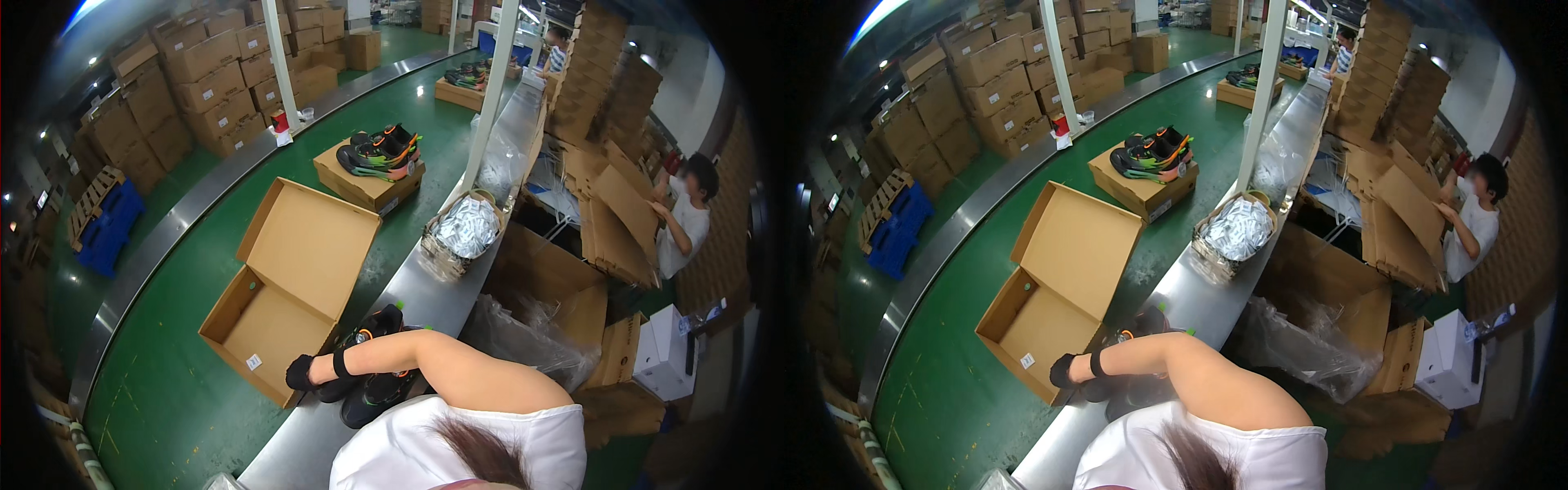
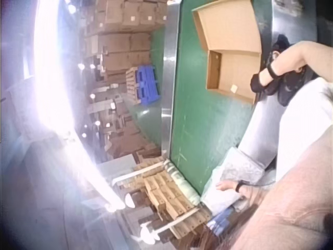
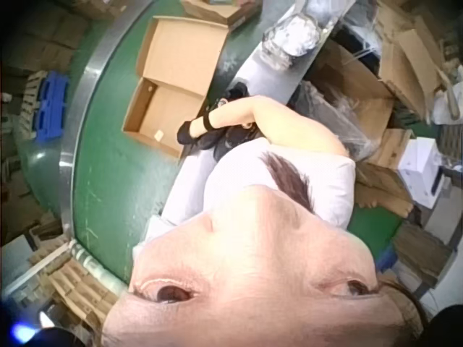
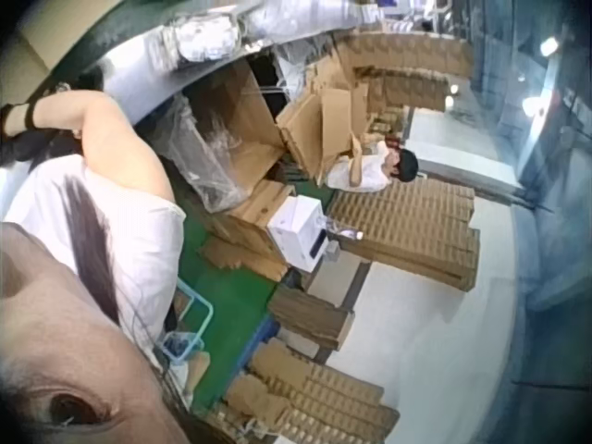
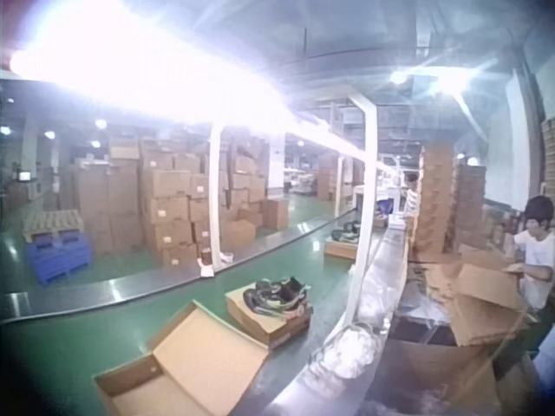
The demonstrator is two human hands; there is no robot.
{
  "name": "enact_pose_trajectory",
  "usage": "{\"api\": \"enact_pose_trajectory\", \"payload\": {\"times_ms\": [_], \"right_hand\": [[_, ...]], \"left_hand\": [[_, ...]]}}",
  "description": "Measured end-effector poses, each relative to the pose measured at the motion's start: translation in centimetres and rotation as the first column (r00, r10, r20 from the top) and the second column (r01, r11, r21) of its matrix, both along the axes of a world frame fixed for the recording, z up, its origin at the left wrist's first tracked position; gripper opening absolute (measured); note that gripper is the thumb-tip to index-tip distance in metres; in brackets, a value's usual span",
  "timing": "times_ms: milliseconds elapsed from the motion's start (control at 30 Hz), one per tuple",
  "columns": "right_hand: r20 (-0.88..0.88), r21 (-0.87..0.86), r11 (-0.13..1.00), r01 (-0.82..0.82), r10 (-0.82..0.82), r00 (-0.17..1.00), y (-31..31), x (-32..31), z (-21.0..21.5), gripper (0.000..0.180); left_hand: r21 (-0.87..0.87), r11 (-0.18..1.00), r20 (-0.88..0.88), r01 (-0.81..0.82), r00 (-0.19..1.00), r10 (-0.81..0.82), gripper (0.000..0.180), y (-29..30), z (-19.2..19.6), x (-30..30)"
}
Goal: Packing shoes into boxes with tissue paper and placing them on a conveyor belt in a factory setting.
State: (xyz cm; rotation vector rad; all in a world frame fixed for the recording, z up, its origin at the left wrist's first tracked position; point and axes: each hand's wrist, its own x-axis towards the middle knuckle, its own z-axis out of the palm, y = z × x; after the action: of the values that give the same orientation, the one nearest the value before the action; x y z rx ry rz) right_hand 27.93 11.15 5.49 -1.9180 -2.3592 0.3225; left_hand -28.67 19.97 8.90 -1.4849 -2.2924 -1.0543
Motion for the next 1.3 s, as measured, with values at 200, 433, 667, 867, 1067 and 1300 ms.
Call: {"api": "enact_pose_trajectory", "payload": {"times_ms": [200, 433, 667, 867, 1067, 1300], "right_hand": [[-0.575, -0.067, 0.970, -0.235, 0.156, 0.803, -1.3, -0.1, 10.1, 0.074], [-0.860, 0.076, 0.965, 0.252, -0.064, 0.506, 0.8, 4.2, 9.2, 0.050], [-0.852, 0.117, 0.398, 0.910, -0.430, 0.297, 2.1, 27.4, 3.3, 0.029], [-0.991, -0.129, 0.046, 0.991, 0.028, -0.130, -2.7, 32.2, 5.2, 0.044], [-0.987, 0.138, -0.074, 0.988, -0.097, 0.130, -7.2, 38.3, 0.7, 0.049], [-0.837, 0.326, 0.199, 0.924, -0.393, 0.379, -11.1, 24.9, 7.9, 0.059]], "left_hand": [[0.235, 0.730, 0.568, 0.642, 0.518, -0.639, 0.031, 1.2, 7.3, 21.4], [0.530, 0.182, 0.602, 0.828, -0.215, -0.769, 0.028, -3.8, 11.7, 47.7], [-0.117, 0.290, -0.109, 0.950, 0.278, -0.954, 0.048, -1.5, 5.5, 49.0], [-0.567, 0.581, -0.186, 0.584, 0.596, -0.781, 0.067, 0.8, -1.6, 40.3], [-0.556, 0.649, 0.673, 0.519, 0.740, -0.016, 0.084, 4.5, -6.2, 33.9], [0.120, 0.823, 0.834, 0.554, -0.506, 0.219, 0.047, 4.3, -9.9, 35.8]]}}
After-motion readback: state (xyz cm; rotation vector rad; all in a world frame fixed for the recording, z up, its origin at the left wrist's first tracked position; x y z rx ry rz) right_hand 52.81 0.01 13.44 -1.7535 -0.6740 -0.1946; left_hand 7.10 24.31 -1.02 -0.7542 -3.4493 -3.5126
